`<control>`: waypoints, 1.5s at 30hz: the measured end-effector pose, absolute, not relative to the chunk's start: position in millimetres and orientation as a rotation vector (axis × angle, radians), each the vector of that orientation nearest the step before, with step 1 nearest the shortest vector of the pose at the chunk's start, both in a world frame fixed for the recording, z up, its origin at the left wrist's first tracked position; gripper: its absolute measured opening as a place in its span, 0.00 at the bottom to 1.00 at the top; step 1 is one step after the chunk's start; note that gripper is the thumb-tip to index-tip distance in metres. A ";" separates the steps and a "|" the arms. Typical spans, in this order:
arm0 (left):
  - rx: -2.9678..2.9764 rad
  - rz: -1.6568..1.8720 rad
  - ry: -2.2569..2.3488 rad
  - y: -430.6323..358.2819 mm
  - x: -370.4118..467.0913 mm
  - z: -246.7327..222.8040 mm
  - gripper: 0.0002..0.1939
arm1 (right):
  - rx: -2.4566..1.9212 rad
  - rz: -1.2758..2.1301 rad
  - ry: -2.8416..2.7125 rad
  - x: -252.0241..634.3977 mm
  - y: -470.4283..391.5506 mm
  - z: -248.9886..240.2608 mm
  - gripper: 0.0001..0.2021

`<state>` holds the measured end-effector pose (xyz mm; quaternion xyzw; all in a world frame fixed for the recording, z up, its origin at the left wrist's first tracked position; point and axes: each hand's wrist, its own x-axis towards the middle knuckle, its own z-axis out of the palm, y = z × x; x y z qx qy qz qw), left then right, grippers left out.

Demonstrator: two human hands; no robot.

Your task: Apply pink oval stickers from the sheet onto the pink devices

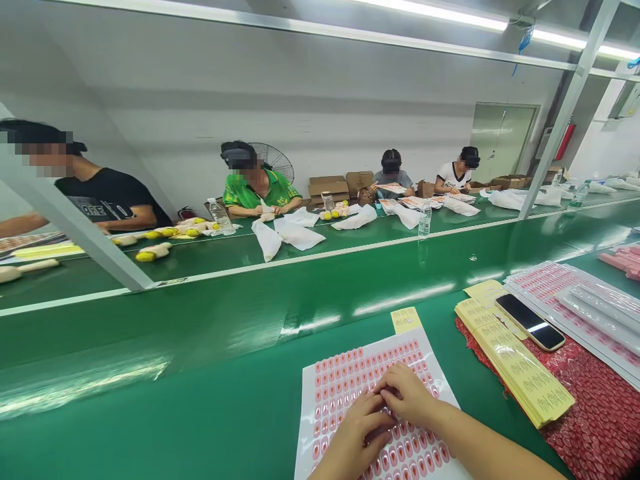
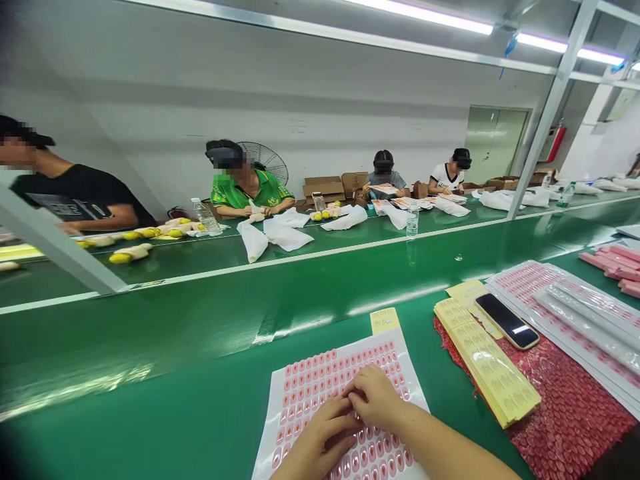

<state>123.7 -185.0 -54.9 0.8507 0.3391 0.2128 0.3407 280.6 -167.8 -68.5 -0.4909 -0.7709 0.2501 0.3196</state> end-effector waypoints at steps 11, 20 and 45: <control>2.239 0.592 0.862 -184.1 124.5 -55.6 0.14 | -1.293 0.660 -2.016 280.1 -167.7 -68.0 0.09; 2.194 0.606 0.872 -185.1 125.9 -54.5 0.16 | -1.275 0.656 -2.009 281.1 -167.1 -70.8 0.09; 2.028 0.742 0.936 -186.5 127.0 -60.3 0.09 | -1.242 0.714 -2.019 283.4 -168.3 -65.9 0.07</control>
